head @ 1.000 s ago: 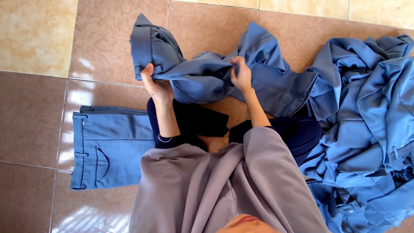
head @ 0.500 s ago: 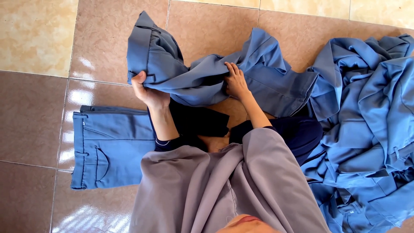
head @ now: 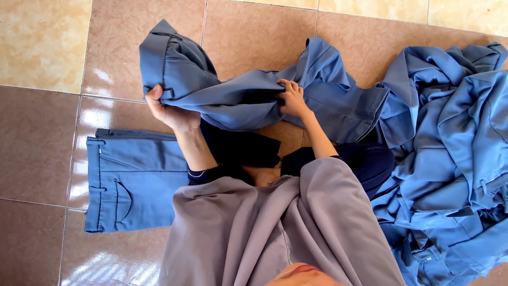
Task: The person sits on a tiled floor and folds two pairs of gray trousers one at a time. They smooth each pair, fold the legs together, then fold the garment into a compact rectangle and place it aside.
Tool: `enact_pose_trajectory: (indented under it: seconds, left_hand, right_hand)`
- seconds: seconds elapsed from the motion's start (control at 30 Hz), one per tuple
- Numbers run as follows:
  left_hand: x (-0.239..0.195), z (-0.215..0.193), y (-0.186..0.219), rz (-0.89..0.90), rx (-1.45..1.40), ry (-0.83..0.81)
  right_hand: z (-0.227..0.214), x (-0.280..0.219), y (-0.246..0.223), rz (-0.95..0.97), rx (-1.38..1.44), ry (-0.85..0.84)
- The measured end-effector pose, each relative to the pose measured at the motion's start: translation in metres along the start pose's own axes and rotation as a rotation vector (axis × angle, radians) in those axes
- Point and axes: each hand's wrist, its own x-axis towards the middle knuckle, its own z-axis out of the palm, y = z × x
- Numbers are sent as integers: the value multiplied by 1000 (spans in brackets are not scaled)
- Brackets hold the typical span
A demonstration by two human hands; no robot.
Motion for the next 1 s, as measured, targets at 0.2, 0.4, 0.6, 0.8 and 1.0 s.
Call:
enact_pose_trajectory:
  seconds: [0.2, 0.4, 0.6, 0.8, 1.0]
  left_hand:
    - [-1, 12, 1, 12, 1, 10]
    - [1, 30, 14, 12, 50, -20]
    - [59, -28, -27, -148, 233, 45]
    - [66, 46, -42, -38, 58, -250]
    - [109, -5, -40, -19, 229, -48]
  right_hand:
    - [-5, -9, -10, 41, 38, -11]
    - [-41, -19, 44, 119, 39, 69]
    - [-137, -16, 122, 46, -53, 800]
    - [-287, -49, 91, -134, -253, 1667]
    - [-233, -109, 67, -192, -374, 1327]
